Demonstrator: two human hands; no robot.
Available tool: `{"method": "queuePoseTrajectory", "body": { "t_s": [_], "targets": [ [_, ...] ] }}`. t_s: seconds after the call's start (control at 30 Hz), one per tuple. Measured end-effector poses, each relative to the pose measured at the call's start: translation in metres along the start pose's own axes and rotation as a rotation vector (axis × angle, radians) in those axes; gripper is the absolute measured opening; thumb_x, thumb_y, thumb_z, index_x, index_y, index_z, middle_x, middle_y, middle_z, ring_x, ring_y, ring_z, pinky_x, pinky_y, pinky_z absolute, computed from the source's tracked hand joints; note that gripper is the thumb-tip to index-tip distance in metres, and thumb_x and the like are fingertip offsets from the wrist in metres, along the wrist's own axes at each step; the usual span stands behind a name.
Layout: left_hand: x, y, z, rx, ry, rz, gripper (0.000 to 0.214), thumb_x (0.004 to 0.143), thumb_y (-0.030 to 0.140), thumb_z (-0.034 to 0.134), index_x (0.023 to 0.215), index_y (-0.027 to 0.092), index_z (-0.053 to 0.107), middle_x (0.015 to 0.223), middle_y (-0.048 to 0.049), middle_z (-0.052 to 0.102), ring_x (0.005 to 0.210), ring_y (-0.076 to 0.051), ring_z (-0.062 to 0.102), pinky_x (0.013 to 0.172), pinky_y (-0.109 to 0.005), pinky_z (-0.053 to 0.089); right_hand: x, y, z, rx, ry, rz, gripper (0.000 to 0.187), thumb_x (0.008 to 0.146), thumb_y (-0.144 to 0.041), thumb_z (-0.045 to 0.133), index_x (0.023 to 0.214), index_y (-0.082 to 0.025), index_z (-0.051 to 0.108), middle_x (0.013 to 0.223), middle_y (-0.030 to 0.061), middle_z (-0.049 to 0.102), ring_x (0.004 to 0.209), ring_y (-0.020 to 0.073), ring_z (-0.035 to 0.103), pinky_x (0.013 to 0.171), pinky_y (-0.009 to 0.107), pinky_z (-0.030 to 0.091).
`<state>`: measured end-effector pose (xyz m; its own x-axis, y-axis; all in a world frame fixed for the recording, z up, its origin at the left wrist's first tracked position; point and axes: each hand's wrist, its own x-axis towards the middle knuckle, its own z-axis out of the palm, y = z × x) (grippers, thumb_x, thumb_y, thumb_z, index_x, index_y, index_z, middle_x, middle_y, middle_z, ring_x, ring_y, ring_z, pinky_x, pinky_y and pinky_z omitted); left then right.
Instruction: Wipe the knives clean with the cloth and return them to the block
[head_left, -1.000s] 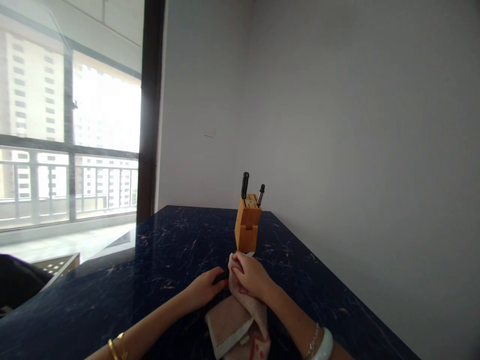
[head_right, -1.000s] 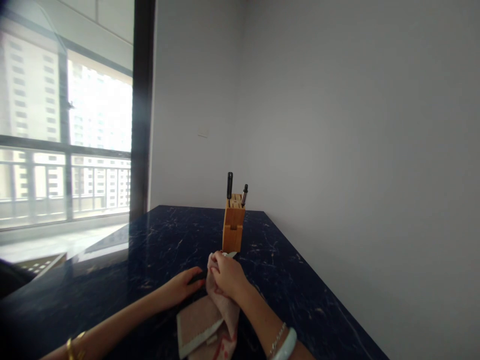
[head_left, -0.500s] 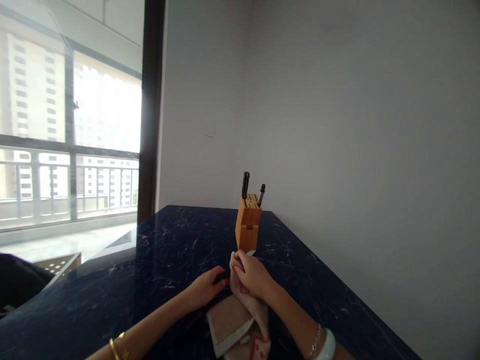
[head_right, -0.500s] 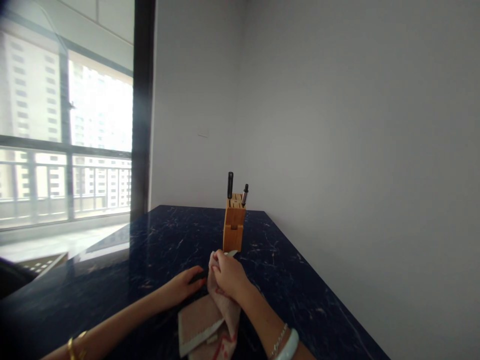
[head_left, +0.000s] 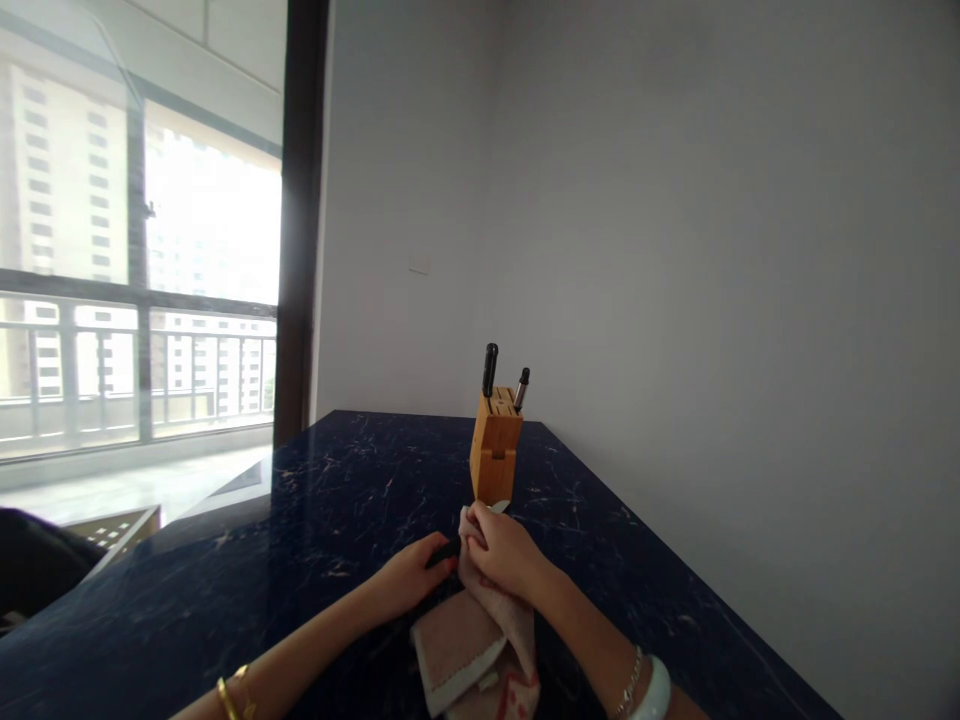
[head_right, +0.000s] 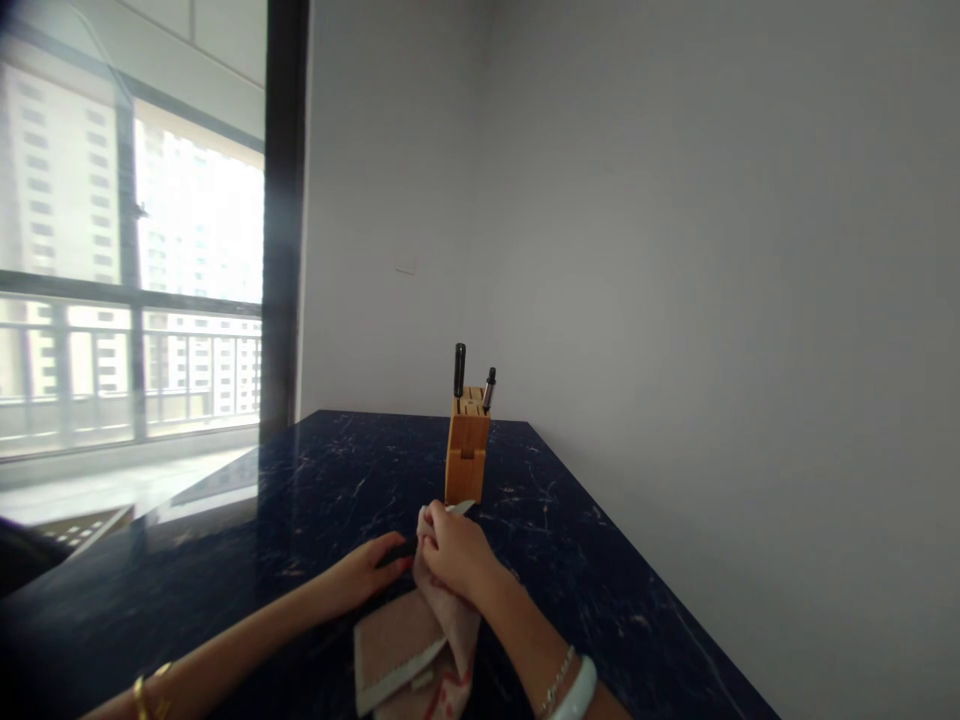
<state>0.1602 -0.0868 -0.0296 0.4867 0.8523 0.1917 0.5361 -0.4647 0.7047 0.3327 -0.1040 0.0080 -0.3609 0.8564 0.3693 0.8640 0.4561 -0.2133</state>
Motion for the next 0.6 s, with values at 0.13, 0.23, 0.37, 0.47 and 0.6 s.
{"method": "queuePoseTrajectory", "body": {
  "t_s": [0.13, 0.23, 0.37, 0.47, 0.6],
  "targets": [
    [0.0, 0.001, 0.001, -0.036, -0.006, -0.028, 0.03, 0.074, 0.043, 0.04, 0.085, 0.017, 0.05, 0.069, 0.0019, 0.053, 0.059, -0.011, 0.046, 0.052, -0.02, 0.033, 0.0, -0.001, -0.005, -0.079, 0.006, 0.024, 0.017, 0.078, -0.026, 0.037, 0.093, -0.022, 0.042, 0.082, 0.0015, 0.058, 0.074, 0.0141, 0.053, 0.058, 0.022, 0.027],
    [-0.002, 0.002, 0.002, -0.059, -0.021, -0.059, 0.032, 0.073, 0.045, 0.039, 0.085, 0.017, 0.049, 0.062, 0.0033, 0.049, 0.053, -0.01, 0.042, 0.046, -0.019, 0.03, 0.003, 0.007, -0.006, -0.146, 0.037, 0.127, 0.016, 0.077, -0.025, 0.037, 0.093, -0.021, 0.042, 0.08, 0.0016, 0.058, 0.072, 0.0147, 0.054, 0.057, 0.023, 0.026],
    [-0.002, 0.003, 0.002, -0.06, -0.013, -0.067, 0.031, 0.073, 0.045, 0.04, 0.083, 0.017, 0.049, 0.059, 0.004, 0.046, 0.05, -0.009, 0.04, 0.044, -0.018, 0.028, 0.004, 0.011, -0.003, -0.135, 0.02, 0.158, 0.017, 0.076, -0.025, 0.038, 0.092, -0.021, 0.041, 0.08, 0.0023, 0.057, 0.072, 0.0145, 0.054, 0.057, 0.023, 0.026],
    [-0.001, 0.002, 0.002, -0.092, -0.031, -0.086, 0.032, 0.072, 0.046, 0.04, 0.084, 0.017, 0.047, 0.057, 0.0044, 0.045, 0.047, -0.008, 0.039, 0.041, -0.018, 0.028, 0.001, 0.004, -0.001, -0.08, -0.012, 0.058, 0.017, 0.077, -0.027, 0.038, 0.092, -0.021, 0.041, 0.08, 0.002, 0.057, 0.074, 0.0144, 0.054, 0.057, 0.022, 0.027],
    [0.0, -0.001, 0.003, -0.146, -0.051, -0.107, 0.035, 0.073, 0.048, 0.038, 0.087, 0.018, 0.045, 0.054, 0.0055, 0.041, 0.042, -0.007, 0.036, 0.037, -0.017, 0.026, 0.0, -0.001, -0.002, -0.083, 0.006, 0.029, 0.017, 0.077, -0.027, 0.038, 0.093, -0.022, 0.041, 0.081, 0.0014, 0.058, 0.075, 0.0152, 0.054, 0.057, 0.022, 0.027]
  ]
}}
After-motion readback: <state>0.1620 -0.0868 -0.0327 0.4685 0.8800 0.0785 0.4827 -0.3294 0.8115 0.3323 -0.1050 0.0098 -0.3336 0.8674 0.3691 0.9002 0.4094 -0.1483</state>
